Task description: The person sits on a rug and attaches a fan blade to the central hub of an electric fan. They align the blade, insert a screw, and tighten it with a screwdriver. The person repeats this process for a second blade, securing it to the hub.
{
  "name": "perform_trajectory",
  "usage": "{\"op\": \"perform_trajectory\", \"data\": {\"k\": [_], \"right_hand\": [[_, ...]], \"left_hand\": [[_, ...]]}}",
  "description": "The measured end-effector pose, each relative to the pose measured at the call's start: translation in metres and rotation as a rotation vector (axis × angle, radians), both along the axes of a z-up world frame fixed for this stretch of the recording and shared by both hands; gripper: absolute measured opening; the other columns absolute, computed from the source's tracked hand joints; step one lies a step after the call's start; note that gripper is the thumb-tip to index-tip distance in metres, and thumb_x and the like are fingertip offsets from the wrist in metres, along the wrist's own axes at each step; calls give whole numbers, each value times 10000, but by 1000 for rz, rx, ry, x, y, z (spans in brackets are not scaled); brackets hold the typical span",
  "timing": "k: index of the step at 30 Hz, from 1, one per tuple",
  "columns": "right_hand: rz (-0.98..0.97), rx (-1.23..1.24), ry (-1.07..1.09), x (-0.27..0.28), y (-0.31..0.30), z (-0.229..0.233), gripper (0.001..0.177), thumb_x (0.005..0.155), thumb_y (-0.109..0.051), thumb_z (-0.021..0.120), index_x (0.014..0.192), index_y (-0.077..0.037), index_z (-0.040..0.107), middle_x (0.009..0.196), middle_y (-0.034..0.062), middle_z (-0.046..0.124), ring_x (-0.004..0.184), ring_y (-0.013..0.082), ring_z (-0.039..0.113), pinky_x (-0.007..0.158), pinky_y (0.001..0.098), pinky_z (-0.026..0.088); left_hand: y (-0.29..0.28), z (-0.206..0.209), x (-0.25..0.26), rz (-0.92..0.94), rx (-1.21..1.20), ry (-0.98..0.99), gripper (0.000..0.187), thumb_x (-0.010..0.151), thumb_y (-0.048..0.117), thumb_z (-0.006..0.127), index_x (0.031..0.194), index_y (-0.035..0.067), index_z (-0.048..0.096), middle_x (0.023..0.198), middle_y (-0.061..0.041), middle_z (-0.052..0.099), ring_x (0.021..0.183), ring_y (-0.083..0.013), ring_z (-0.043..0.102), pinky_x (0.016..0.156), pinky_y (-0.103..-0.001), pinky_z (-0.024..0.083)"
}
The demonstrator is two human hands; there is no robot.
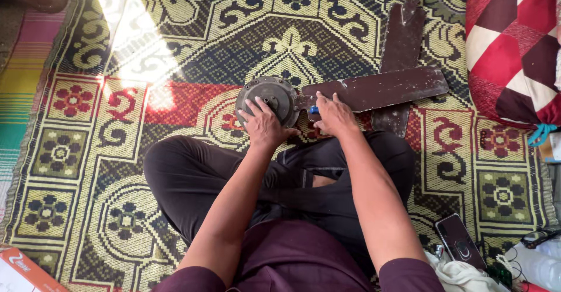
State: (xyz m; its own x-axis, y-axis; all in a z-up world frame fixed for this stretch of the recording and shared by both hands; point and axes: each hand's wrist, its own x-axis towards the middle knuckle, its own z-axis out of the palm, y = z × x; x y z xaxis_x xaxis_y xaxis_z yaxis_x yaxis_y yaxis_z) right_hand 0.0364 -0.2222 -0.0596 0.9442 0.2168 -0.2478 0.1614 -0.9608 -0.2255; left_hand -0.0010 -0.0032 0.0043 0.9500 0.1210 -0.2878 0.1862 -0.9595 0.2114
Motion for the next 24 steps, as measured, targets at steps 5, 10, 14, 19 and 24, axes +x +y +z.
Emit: {"op": "perform_trajectory", "data": {"k": [5, 10, 14, 19, 24], "right_hand": [[-66, 97, -311, -17, 6, 1, 813, 646, -364, 939, 1227, 20, 521, 1449, 207, 534, 1367, 420, 456, 1053, 514, 450], [-389, 377, -479, -57, 27, 1, 503, 796, -332, 900, 1033, 23, 632, 1099, 185, 636, 1022, 350, 622, 848, 463, 528], [-462, 401, -427, -54, 30, 14, 377, 914, -308, 827, 993, 13, 646, 994, 152, 647, 858, 302, 654, 739, 429, 538], [-331, 112, -465, -41, 26, 50, 390, 841, -382, 856, 897, -20, 721, 897, 150, 727, 781, 313, 713, 682, 416, 553], [-304, -119, -29, -37, 47, 65, 585, 723, -573, 885, 773, -11, 733, 829, 158, 738, 790, 303, 733, 688, 425, 564]], "left_hand": [[11, -1, 2, -73, -17, -78, 1491, 516, 672, 960, 1571, -65, 207, 1595, -376, 230, 1396, -644, 319, 1074, -540, 476], [43, -29, 9, -44, -183, -184, 1173, 595, 564, 898, 1517, 10, 429, 1443, -307, 507, 1235, -501, 563, 976, -508, 541], [77, -64, 31, 236, -508, -561, 615, 866, 272, 800, 1424, 54, 658, 1213, -184, 777, 1079, -320, 782, 991, -423, 604], [100, -107, 47, 343, -626, -343, 814, 703, 179, 928, 1423, 34, 578, 1135, -187, 746, 994, -299, 755, 875, -408, 607], [110, -116, 55, 236, -555, -378, 1025, 655, 149, 967, 1481, -49, 392, 1212, -251, 685, 1046, -339, 703, 870, -422, 588]]}}
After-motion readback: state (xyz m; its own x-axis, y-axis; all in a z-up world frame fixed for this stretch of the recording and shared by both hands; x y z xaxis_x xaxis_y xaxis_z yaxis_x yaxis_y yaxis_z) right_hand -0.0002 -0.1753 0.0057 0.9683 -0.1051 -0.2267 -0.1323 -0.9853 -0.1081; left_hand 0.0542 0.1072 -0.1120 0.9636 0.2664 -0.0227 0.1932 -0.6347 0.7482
